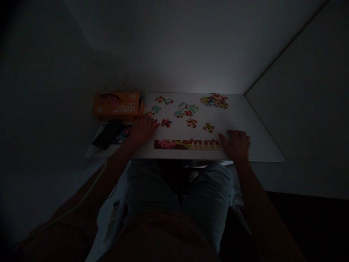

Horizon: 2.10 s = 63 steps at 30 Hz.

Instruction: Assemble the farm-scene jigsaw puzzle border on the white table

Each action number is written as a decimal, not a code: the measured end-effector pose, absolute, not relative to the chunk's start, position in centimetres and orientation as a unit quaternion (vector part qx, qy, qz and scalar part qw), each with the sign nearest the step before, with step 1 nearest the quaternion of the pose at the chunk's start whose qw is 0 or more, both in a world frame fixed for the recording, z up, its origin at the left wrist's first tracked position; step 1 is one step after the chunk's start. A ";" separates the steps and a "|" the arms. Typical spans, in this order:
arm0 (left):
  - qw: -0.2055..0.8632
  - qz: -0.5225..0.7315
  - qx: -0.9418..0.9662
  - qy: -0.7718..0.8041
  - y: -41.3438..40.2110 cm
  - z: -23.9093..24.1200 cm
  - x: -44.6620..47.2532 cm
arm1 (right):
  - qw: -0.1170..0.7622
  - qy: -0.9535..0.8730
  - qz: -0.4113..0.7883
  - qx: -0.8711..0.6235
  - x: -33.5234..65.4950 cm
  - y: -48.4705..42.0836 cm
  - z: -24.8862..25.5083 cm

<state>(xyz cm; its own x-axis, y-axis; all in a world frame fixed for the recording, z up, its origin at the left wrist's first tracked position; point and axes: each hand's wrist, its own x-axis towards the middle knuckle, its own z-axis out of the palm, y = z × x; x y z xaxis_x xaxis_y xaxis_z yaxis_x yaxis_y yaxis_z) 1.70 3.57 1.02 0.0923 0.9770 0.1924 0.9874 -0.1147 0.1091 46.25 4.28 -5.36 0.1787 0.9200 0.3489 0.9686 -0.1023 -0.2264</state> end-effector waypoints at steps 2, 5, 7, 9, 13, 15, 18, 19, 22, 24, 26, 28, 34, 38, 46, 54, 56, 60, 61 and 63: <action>0.013 -0.120 -0.741 -0.661 3.9 1.1 2.3 | 0.209 -0.644 -0.055 -0.734 46.3 4.2 -5.3; -0.023 -0.144 -0.742 -0.654 4.9 1.2 2.8 | 0.223 -0.651 -0.056 -0.724 46.2 4.1 -5.3; -0.040 -0.141 -0.742 -0.655 6.1 1.3 2.7 | 0.226 -0.651 -0.061 -0.723 46.1 4.0 -5.2; -0.045 -0.131 -0.742 -0.656 7.3 1.4 2.3 | 0.221 -0.644 -0.062 -0.729 46.0 4.0 -5.1; -0.057 -0.113 -0.746 -0.654 9.4 1.8 1.7 | 0.207 -0.639 -0.043 -0.740 45.8 4.0 -4.6; -0.058 -0.111 -0.745 -0.655 10.0 2.0 1.7 | 0.205 -0.641 -0.035 -0.739 45.7 4.0 -4.5; -0.065 -0.109 -0.734 -0.667 10.5 2.1 1.9 | 0.202 -0.637 -0.038 -0.743 45.7 3.9 -4.5; -0.072 -0.113 -0.728 -0.672 10.7 2.0 2.0 | 0.203 -0.638 -0.041 -0.742 45.7 3.9 -4.6; -0.088 -0.152 -0.716 -0.676 11.1 2.0 2.2 | 0.219 -0.639 -0.047 -0.736 46.0 3.9 -4.8; -0.094 -0.194 -0.717 -0.664 11.3 2.0 2.1 | 0.220 -0.644 -0.041 -0.731 46.3 4.0 -4.9; -0.114 -0.241 -0.712 -0.649 11.1 1.9 2.0 | 0.217 -0.648 -0.040 -0.729 46.5 4.1 -5.0; -0.157 -0.306 -0.692 -0.635 10.3 1.9 1.7 | 0.222 -0.648 -0.048 -0.728 46.6 4.2 -5.2; -0.282 -0.400 -0.634 -0.599 3.8 0.9 1.1 | 0.244 -0.640 -0.077 -0.725 46.9 4.5 -6.1; -0.314 -0.399 -0.633 -0.585 0.5 0.2 1.1 | 0.232 -0.642 -0.082 -0.726 47.2 4.7 -6.4; -0.245 -0.355 -0.657 -0.619 0.5 -0.5 1.3 | 0.210 -0.649 -0.093 -0.725 47.8 5.0 -6.7; -0.164 -0.319 -0.700 -0.617 0.7 -1.4 2.1 | 0.210 -0.650 -0.101 -0.723 48.4 5.4 -7.3; -0.132 -0.316 -0.709 -0.617 0.2 -1.2 2.1 | 0.210 -0.647 -0.101 -0.726 48.5 5.4 -7.3; -0.110 -0.265 -0.789 -0.543 -2.2 -0.4 1.8 | 0.216 -0.651 -0.110 -0.719 48.5 5.4 -7.4; -0.110 -0.257 -0.807 -0.520 -2.9 -0.3 1.7 | 0.216 -0.651 -0.111 -0.719 48.4 5.4 -7.4; -0.120 -0.247 -0.825 -0.494 -4.1 -0.2 1.8 | 0.214 -0.651 -0.111 -0.720 48.3 5.3 -7.3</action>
